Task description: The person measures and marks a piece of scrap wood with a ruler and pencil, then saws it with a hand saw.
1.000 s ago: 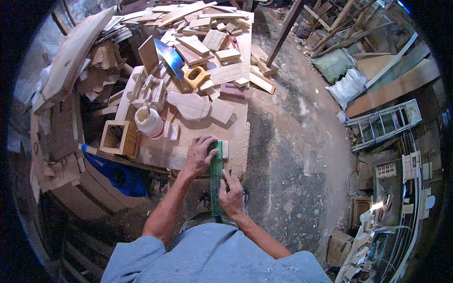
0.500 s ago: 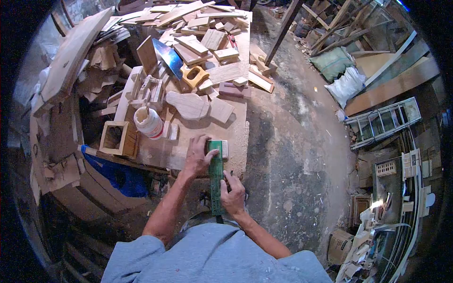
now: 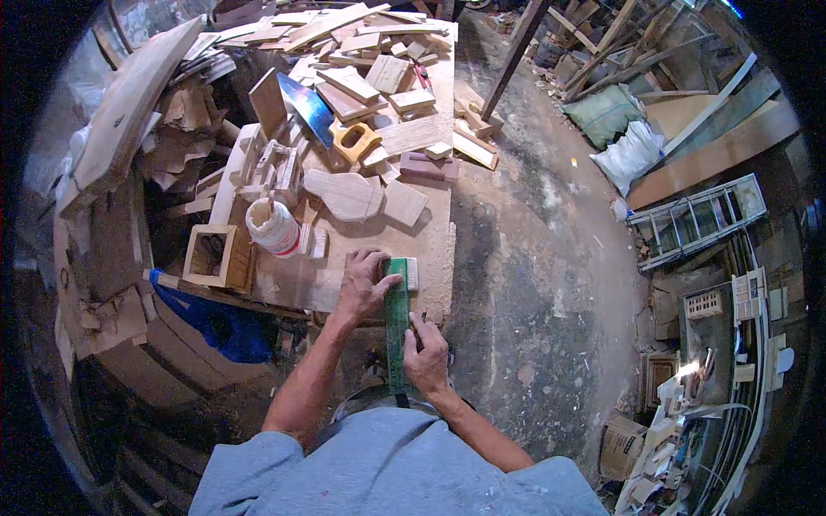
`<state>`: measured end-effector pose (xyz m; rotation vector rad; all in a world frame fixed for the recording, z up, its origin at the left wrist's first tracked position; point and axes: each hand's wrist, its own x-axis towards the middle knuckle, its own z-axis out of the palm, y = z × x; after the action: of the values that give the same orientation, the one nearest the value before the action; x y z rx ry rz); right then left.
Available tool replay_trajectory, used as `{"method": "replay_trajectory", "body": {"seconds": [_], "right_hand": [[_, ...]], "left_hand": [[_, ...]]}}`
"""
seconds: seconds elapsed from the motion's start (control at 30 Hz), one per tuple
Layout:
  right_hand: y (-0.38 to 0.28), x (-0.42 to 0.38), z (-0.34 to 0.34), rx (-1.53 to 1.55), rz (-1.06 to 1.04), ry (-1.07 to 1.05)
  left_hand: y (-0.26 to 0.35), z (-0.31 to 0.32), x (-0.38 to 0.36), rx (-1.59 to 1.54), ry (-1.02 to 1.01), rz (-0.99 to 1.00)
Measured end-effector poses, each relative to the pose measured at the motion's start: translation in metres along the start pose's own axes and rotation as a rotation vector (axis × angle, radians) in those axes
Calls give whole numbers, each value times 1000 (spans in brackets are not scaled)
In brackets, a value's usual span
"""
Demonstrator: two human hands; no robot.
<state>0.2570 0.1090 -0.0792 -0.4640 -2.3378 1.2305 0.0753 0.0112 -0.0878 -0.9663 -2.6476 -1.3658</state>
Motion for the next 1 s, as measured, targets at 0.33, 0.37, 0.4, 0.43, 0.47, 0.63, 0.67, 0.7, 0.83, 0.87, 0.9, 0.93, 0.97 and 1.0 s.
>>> {"method": "replay_trajectory", "body": {"seconds": [0.33,0.37,0.4,0.43,0.47,0.63,0.67,0.7,0.83,0.87,0.9,0.93,0.97,1.0], "right_hand": [[-1,1,-3,-14,13,-34],[0,2,-2,-19,-5,-27],[1,1,-2,-24,-21,-20],[1,0,-2,-23,-10,-25],[1,1,-2,-22,0,-29],[8,-2,1,-72,-42,4],[17,-2,1,-122,-75,24],[23,0,-2,-171,-111,44],[1,37,-26,407,307,23],[5,46,-27,451,311,25],[6,56,-28,494,317,27],[8,66,-32,537,321,29],[15,74,-37,519,388,-75],[20,78,-36,513,378,-66]], "left_hand": [[3,-4,0,24,-20,13],[4,-5,1,25,-17,24],[4,-5,0,26,-16,34],[3,-4,0,17,-22,25],[2,-4,1,9,-29,17],[3,-5,0,15,-43,2],[2,-3,0,25,-38,6],[2,-3,1,34,-29,12],[8,-8,1,8,-34,3],[6,-6,1,9,-32,12],[4,-5,1,9,-31,21],[3,-3,0,8,-23,16],[2,-2,0,7,-15,12],[1,0,0,5,-5,8]]}}
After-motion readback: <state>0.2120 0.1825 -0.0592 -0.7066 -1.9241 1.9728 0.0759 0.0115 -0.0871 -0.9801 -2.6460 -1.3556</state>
